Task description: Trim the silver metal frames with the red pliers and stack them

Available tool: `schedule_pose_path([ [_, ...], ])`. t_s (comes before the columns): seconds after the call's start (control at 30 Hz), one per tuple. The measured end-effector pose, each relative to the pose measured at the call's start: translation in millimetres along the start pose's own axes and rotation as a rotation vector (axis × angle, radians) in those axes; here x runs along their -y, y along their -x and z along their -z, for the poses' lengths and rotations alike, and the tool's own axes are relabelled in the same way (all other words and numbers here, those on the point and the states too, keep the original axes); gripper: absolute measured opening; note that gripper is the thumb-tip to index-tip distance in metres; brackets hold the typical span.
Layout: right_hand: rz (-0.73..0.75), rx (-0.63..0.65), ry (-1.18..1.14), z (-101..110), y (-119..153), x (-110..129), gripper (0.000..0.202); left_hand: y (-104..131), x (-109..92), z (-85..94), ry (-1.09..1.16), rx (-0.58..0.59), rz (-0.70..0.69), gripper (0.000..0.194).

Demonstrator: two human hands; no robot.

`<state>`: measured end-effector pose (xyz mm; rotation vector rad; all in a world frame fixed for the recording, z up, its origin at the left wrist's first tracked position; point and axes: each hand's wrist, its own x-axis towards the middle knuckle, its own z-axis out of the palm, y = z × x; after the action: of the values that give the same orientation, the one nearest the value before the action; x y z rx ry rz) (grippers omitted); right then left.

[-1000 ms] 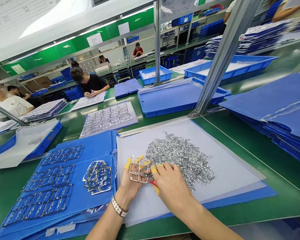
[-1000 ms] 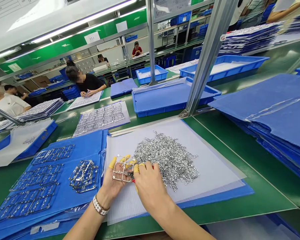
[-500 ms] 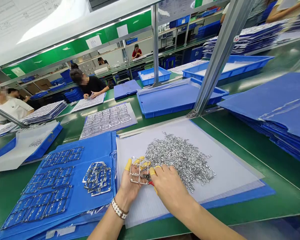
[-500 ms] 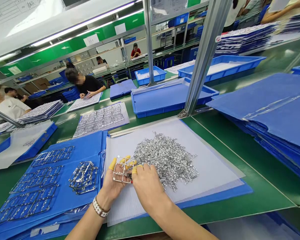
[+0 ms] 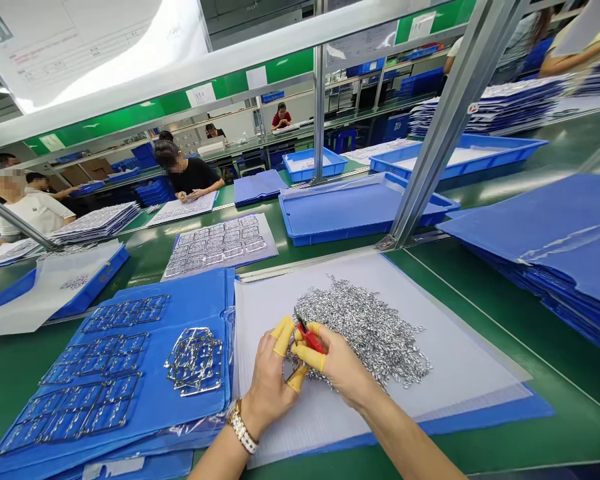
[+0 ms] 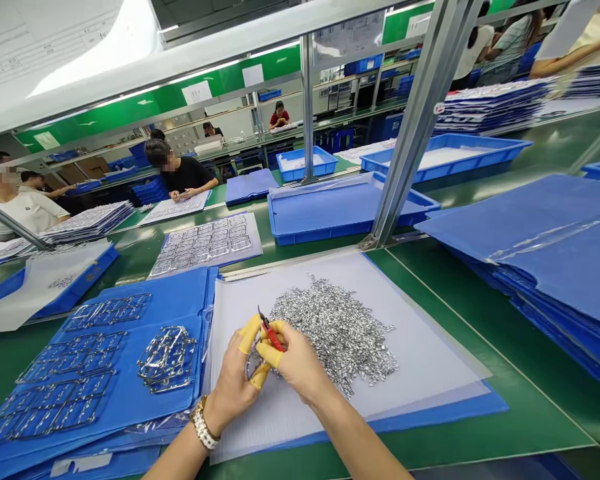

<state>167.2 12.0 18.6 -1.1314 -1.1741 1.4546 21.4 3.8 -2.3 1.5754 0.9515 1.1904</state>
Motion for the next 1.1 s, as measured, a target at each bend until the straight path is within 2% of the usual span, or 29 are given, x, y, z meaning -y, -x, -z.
schedule_pose_path([
  [0.07,0.021,0.007,0.034,-0.2,-0.1,-1.0,0.024,0.0,-3.3,2.9,-0.018,0.0,-0.004,0.058],
  [0.17,0.118,-0.1,0.248,2.2,2.5,-3.7,0.021,1.5,-11.8,6.9,0.078,-0.063,0.062,0.072],
  [0.27,0.345,-0.17,0.578,-0.8,8.7,-9.7,0.026,-0.1,-14.2,9.6,0.41,-0.122,0.251,0.076],
  [0.4,0.629,-0.081,1.008,-20.6,18.8,-26.9,0.036,-12.6,1.4,5.0,0.949,-0.143,0.536,0.063],
  [0.5,0.766,-0.094,1.225,-35.1,25.6,-39.3,0.028,-21.8,16.8,-1.9,1.146,-0.115,0.641,0.063],
  [0.57,0.827,-0.109,1.262,-37.5,29.7,-40.8,0.024,-24.2,22.0,-4.5,1.203,-0.09,0.677,0.06],
  [0.7,0.798,-0.116,1.199,-24.7,32.0,-26.4,0.035,-22.6,17.4,-1.9,1.201,-0.112,0.636,0.053],
  [0.83,0.601,-0.161,1.35,-9.9,20.8,-10.7,0.027,-20.9,11.8,1.5,1.164,-0.168,0.577,0.048],
  [0.93,0.492,-0.14,1.46,-10.3,12.0,-6.8,0.025,-19.8,15.0,0.9,1.16,-0.183,0.569,0.045],
  [1.1,0.418,-0.081,1.505,-18.8,9.7,-2.4,0.023,-17.4,18.9,0.4,1.143,-0.233,0.579,0.038],
])
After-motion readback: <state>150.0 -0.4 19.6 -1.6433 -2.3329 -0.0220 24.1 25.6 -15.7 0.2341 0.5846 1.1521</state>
